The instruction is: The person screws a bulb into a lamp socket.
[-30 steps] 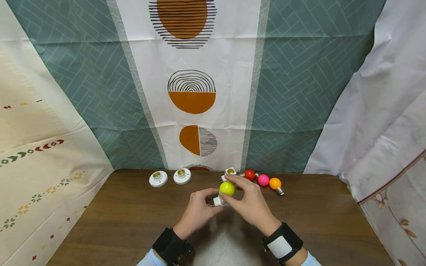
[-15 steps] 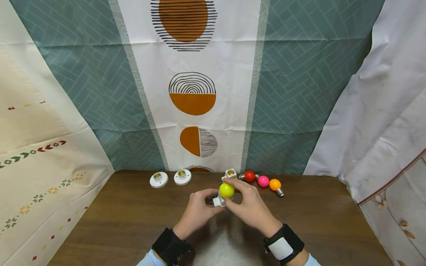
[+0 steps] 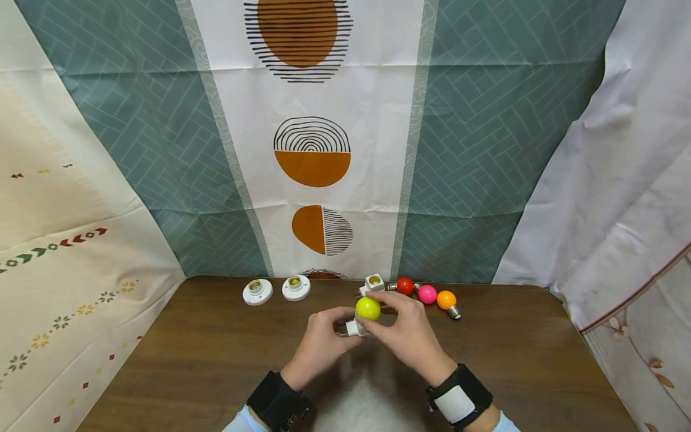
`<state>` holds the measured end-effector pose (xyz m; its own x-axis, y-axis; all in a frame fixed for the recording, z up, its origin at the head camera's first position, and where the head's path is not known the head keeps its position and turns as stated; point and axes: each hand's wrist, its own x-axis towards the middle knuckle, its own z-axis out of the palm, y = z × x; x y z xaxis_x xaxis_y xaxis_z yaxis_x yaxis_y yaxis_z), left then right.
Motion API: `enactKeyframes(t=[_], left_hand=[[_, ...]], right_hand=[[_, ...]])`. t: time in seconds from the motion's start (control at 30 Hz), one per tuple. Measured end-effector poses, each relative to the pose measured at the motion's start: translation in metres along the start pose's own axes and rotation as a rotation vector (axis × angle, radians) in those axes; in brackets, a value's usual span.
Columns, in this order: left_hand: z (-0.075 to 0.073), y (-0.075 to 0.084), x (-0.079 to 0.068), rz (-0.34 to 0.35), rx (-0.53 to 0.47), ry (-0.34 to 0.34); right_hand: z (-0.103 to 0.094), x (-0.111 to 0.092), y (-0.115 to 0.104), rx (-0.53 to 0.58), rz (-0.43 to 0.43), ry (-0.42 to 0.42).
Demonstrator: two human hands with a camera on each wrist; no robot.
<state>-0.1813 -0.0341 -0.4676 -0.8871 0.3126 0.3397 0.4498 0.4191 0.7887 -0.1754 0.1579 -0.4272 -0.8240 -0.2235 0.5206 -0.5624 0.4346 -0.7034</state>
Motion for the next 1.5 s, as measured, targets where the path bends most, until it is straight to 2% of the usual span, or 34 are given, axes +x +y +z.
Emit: enactKeyframes(t=[0.57, 0.83, 1.03, 1.13, 1.3, 1.5], left_hand=[[0.0018, -0.0002, -0.0007, 0.000, -0.012, 0.010], [0.0025, 0.0001, -0.0022, -0.003, 0.001, 0.004], [0.0028, 0.0005, -0.0019, 0.014, 0.022, 0.015], [0.0023, 0.0015, -0.0012, 0.027, 0.031, 0.026], [0.0010, 0.0016, -0.0012, 0.029, 0.036, 0.025], [-0.0004, 0.0013, -0.0018, 0.010, 0.035, 0.013]], right_hand=[[-0.0004, -0.0009, -0.0013, 0.003, 0.004, -0.073], [0.0000, -0.0008, 0.0007, -0.024, -0.050, -0.031], [0.0000, -0.0006, 0.0003, -0.024, 0.004, -0.015], [-0.0009, -0.0012, 0.0009, -0.022, 0.022, -0.048], [-0.0010, -0.0025, 0.0026, 0.012, -0.008, -0.120], [0.0014, -0.0020, 0.0018, 0.027, -0.013, -0.106]])
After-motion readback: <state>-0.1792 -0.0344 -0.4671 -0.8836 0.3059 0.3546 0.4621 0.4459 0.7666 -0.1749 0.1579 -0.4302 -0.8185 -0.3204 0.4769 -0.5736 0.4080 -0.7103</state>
